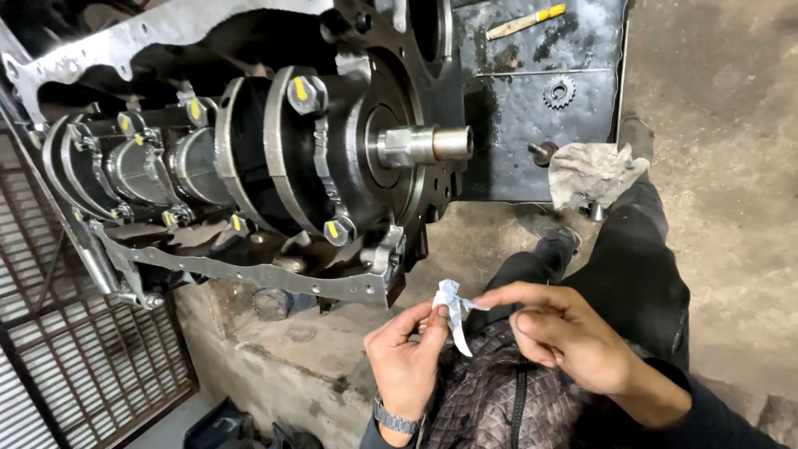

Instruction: Wiping an engine block and applying gasket sealant to a metal engine component

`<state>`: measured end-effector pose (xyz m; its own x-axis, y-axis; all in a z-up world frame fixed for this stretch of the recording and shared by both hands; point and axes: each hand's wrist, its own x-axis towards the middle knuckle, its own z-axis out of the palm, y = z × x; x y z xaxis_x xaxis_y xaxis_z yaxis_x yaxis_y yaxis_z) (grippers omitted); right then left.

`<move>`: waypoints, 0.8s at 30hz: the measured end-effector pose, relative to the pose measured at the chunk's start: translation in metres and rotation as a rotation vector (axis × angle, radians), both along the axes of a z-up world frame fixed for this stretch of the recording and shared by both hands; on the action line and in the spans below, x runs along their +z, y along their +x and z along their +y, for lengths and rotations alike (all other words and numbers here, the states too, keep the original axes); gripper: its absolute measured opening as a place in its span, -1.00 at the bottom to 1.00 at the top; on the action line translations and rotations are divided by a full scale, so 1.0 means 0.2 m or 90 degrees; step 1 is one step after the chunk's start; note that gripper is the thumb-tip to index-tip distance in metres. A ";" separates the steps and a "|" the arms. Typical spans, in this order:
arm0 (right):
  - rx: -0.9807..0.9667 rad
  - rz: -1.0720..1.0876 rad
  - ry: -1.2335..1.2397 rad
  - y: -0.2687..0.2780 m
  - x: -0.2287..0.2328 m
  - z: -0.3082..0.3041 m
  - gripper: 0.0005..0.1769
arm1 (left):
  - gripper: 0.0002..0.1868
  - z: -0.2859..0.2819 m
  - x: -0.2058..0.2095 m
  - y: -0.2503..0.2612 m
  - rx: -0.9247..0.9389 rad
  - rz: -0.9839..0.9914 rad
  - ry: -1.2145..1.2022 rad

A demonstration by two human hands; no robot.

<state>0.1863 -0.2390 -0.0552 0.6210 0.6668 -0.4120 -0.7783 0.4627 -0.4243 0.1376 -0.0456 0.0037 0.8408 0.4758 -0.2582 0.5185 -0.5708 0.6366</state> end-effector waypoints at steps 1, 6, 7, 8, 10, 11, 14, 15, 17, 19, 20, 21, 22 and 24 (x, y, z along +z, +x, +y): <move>0.001 -0.003 0.002 0.01 0.01 0.00 -0.41 | -0.87 0.01 0.00 0.00 0.001 -0.003 0.002; -0.085 -0.029 0.121 0.02 0.11 0.01 -0.44 | -0.86 0.04 0.01 -0.01 0.036 0.012 -0.074; -0.085 -0.029 0.123 0.04 0.14 0.03 -0.44 | -0.86 0.05 0.01 -0.01 0.036 0.012 -0.072; -0.123 -0.022 0.214 0.05 0.17 0.04 -0.42 | -0.85 0.06 0.01 -0.01 0.053 0.036 -0.086; -0.165 -0.015 0.302 0.10 0.21 0.06 -0.38 | -0.85 0.07 0.00 -0.01 0.067 0.060 -0.103; -0.128 -0.059 0.267 0.13 0.23 0.07 -0.37 | -0.84 0.07 0.00 -0.02 0.056 0.057 -0.093; -0.085 -0.112 0.226 0.17 0.24 0.11 -0.39 | -0.87 0.08 0.00 -0.04 0.047 0.051 -0.078; -0.079 -0.121 0.220 0.18 0.24 0.14 -0.41 | -0.89 0.08 -0.01 -0.04 0.049 0.047 -0.074; -0.075 -0.134 0.204 0.20 0.27 0.16 -0.40 | -0.88 0.08 -0.01 -0.05 0.059 0.040 -0.084; -0.072 -0.149 0.187 0.21 0.31 0.19 -0.39 | -0.88 0.08 -0.01 -0.05 0.069 0.033 -0.095; -0.092 -0.182 0.133 0.22 0.33 0.20 -0.36 | -0.88 0.08 0.00 -0.04 0.073 0.036 -0.103; -0.111 -0.213 0.079 0.21 0.35 0.21 -0.33 | -0.87 0.07 0.01 -0.04 0.079 0.039 -0.110; -0.108 -0.216 0.079 0.22 0.35 0.21 -0.33 | -0.87 0.07 0.01 -0.04 0.081 0.037 -0.110; -0.091 -0.318 -0.033 0.22 0.36 0.22 -0.35 | -0.88 0.08 0.00 -0.04 0.082 0.044 -0.098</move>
